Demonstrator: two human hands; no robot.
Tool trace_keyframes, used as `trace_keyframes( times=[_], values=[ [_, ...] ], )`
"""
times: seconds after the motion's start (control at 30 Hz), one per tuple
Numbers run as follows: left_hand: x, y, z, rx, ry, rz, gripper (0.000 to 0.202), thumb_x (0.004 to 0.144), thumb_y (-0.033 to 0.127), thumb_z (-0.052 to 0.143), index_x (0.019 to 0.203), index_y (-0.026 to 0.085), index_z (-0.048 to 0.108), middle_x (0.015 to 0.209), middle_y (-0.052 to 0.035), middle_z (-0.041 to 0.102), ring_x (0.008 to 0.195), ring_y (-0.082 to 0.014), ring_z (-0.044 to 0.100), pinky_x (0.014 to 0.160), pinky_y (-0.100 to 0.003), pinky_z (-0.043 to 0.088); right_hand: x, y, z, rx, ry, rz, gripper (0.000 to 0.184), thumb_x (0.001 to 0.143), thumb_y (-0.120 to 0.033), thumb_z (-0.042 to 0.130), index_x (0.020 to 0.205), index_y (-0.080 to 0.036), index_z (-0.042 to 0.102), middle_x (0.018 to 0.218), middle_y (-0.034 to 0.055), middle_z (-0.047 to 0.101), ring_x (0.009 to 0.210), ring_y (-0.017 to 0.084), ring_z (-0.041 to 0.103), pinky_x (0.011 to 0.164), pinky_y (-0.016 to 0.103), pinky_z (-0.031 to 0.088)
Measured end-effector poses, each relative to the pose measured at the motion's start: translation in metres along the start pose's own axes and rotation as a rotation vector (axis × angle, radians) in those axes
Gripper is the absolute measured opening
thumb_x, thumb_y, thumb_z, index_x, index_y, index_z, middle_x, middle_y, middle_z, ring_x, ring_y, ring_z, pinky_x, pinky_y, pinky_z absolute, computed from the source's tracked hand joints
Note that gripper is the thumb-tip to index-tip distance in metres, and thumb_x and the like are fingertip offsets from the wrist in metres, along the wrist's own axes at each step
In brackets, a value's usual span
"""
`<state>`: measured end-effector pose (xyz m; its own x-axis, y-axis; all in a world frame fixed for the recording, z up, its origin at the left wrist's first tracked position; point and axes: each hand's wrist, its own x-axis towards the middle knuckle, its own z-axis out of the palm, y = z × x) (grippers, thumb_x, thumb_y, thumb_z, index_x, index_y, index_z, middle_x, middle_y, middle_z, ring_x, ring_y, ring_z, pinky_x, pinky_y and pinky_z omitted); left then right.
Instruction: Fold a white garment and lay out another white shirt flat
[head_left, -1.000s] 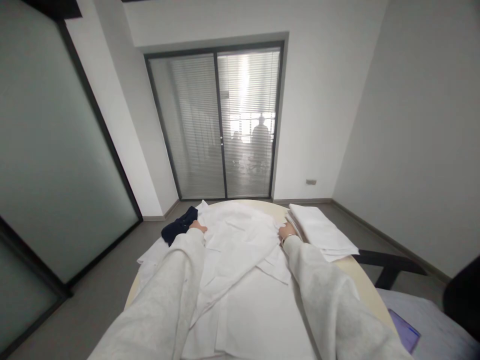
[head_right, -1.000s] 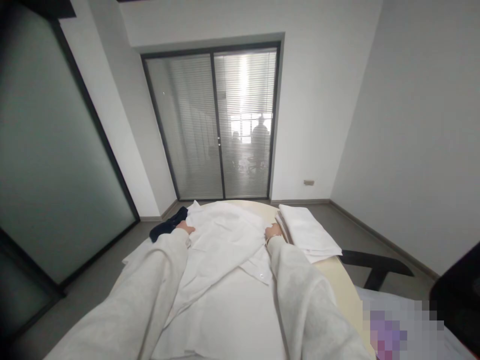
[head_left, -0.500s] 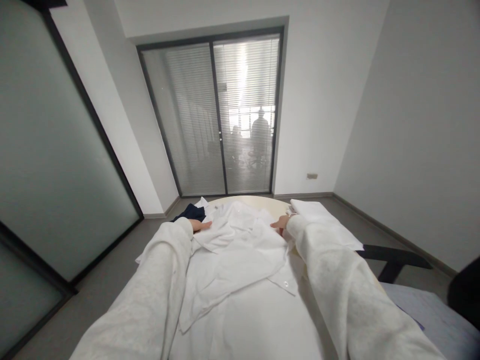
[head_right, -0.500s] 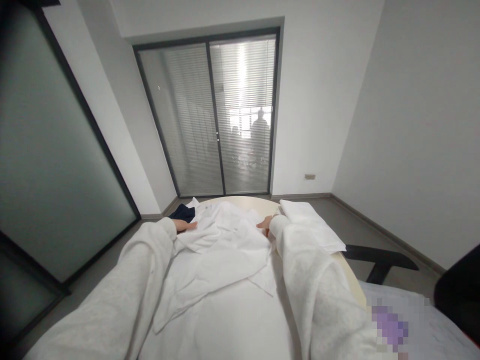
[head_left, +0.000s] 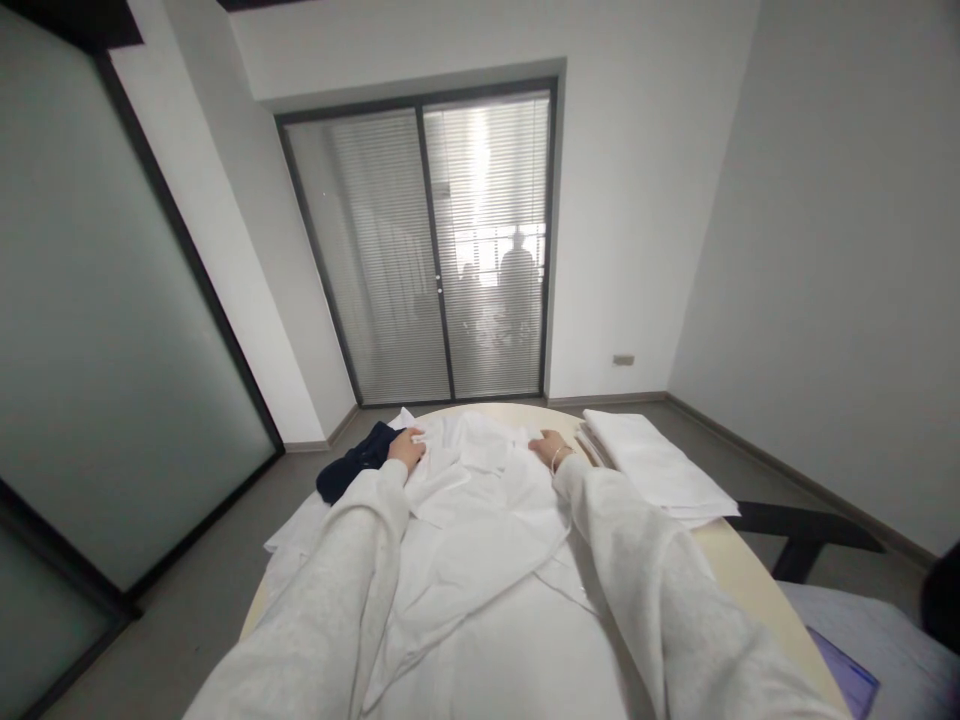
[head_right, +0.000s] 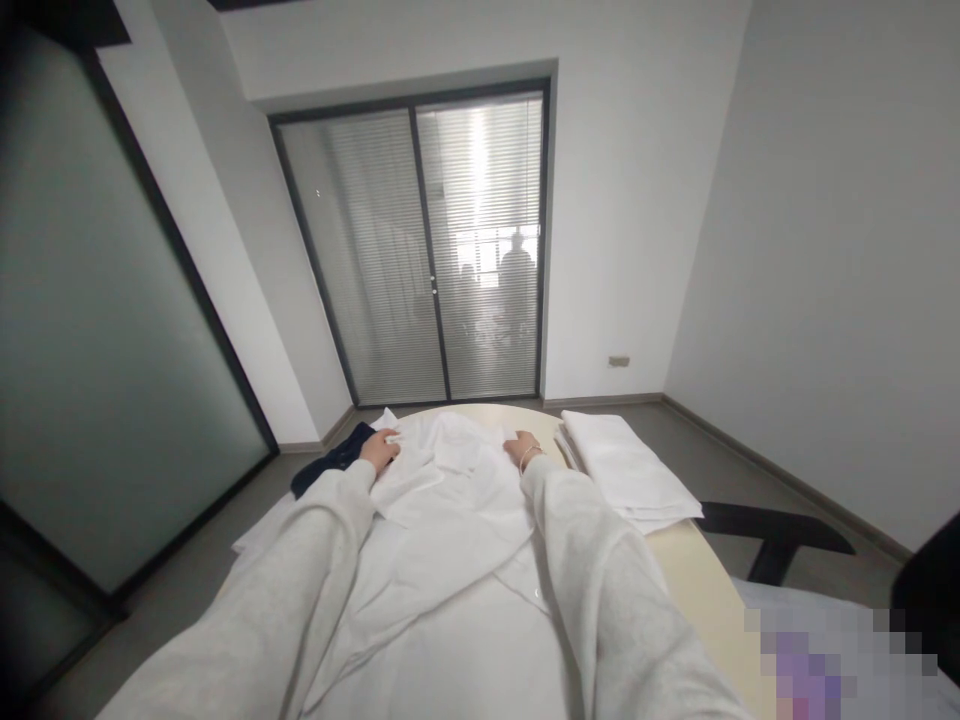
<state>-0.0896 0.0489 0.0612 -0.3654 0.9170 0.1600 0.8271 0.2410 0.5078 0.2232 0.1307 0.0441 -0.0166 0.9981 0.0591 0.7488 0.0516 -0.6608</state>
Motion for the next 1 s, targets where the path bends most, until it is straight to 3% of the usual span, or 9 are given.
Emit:
trace_keyframes(
  times=[0.17,0.23,0.3,0.43,0.5,0.67,0.83,0.93,1.0],
  values=[
    [-0.015,0.025,-0.031,-0.231,0.631,0.358,0.029,0.085,0.025,0.039,0.106,0.023,0.059,0.100,-0.0041,0.059,0.093,-0.0163,0.056,0.085,-0.025,0.041,-0.003,-0.009,-0.027,0.071,0.505,-0.309,0.039,0.087,-0.027,0.030,0.120,-0.019,0.049,0.115,0.0076,0.056,0.105,0.019,0.049,0.090,0.028,0.037],
    [-0.018,0.032,-0.032,-0.248,0.743,0.387,0.032,0.087,0.023,0.036,0.112,0.022,0.056,0.107,-0.0064,0.055,0.101,-0.0171,0.053,0.091,-0.027,0.038,-0.006,-0.009,-0.031,0.058,0.684,-0.409,0.040,0.088,-0.026,0.028,0.123,-0.019,0.046,0.114,0.0089,0.054,0.106,0.020,0.048,0.090,0.029,0.036],
    [-0.016,0.031,-0.024,-0.187,0.649,0.327,0.037,0.087,0.022,0.034,0.121,0.022,0.049,0.116,-0.0082,0.050,0.107,-0.0175,0.050,0.093,-0.027,0.037,-0.007,-0.005,-0.029,-0.039,0.649,-0.372,0.042,0.088,-0.022,0.028,0.128,-0.019,0.041,0.116,0.0102,0.051,0.108,0.019,0.047,0.090,0.029,0.036],
    [-0.005,0.013,0.008,0.070,0.104,0.055,0.044,0.074,0.028,0.056,0.116,0.018,0.053,0.118,-0.0140,0.051,0.107,-0.0251,0.053,0.088,-0.031,0.040,-0.007,0.011,-0.006,-0.320,0.216,-0.105,0.036,0.080,-0.015,0.041,0.113,-0.012,0.055,0.108,0.0164,0.054,0.104,0.023,0.050,0.085,0.031,0.038],
    [-0.001,0.002,0.022,0.159,-0.063,-0.038,0.051,0.065,0.038,0.064,0.109,0.015,0.056,0.114,-0.0177,0.054,0.103,-0.0302,0.055,0.084,-0.035,0.042,-0.009,0.019,0.009,-0.361,0.118,-0.040,0.031,0.074,-0.017,0.050,0.101,-0.009,0.059,0.102,0.0192,0.056,0.099,0.027,0.053,0.081,0.034,0.040],
    [0.003,-0.007,0.025,0.149,-0.102,-0.067,0.056,0.058,0.049,0.066,0.100,0.013,0.059,0.111,-0.0196,0.059,0.102,-0.0311,0.056,0.081,-0.033,0.043,-0.011,0.028,0.020,-0.280,0.126,-0.026,0.033,0.067,-0.028,0.060,0.097,-0.014,0.057,0.105,0.0153,0.058,0.101,0.029,0.051,0.082,0.040,0.038],
    [-0.004,-0.002,0.012,-0.443,-0.266,-0.084,0.049,0.069,0.062,0.048,0.076,0.016,0.064,0.085,-0.0109,0.068,0.084,-0.0232,0.063,0.068,-0.026,0.046,-0.011,0.025,0.004,0.515,-0.014,-0.133,0.025,0.064,-0.039,0.062,0.071,-0.018,0.052,0.089,0.0065,0.065,0.085,0.021,0.058,0.066,0.028,0.043],
    [-0.015,-0.001,0.018,-0.590,-0.162,-0.061,0.050,0.074,0.061,0.042,0.070,0.016,0.063,0.076,-0.0090,0.067,0.079,-0.0222,0.063,0.066,-0.027,0.046,-0.016,0.024,0.007,0.725,-0.064,-0.196,0.032,0.067,-0.049,0.057,0.073,-0.018,0.050,0.097,0.0091,0.064,0.080,0.018,0.061,0.056,0.023,0.041],
    [-0.023,0.001,0.025,-0.501,-0.088,0.005,0.039,0.071,0.052,0.050,0.062,0.016,0.061,0.069,-0.0072,0.065,0.079,-0.0226,0.061,0.069,-0.029,0.045,-0.019,0.024,0.016,0.670,-0.054,-0.095,0.041,0.069,-0.053,0.056,0.088,-0.018,0.049,0.102,0.0110,0.062,0.070,0.015,0.063,0.049,0.021,0.039]
  ],
)
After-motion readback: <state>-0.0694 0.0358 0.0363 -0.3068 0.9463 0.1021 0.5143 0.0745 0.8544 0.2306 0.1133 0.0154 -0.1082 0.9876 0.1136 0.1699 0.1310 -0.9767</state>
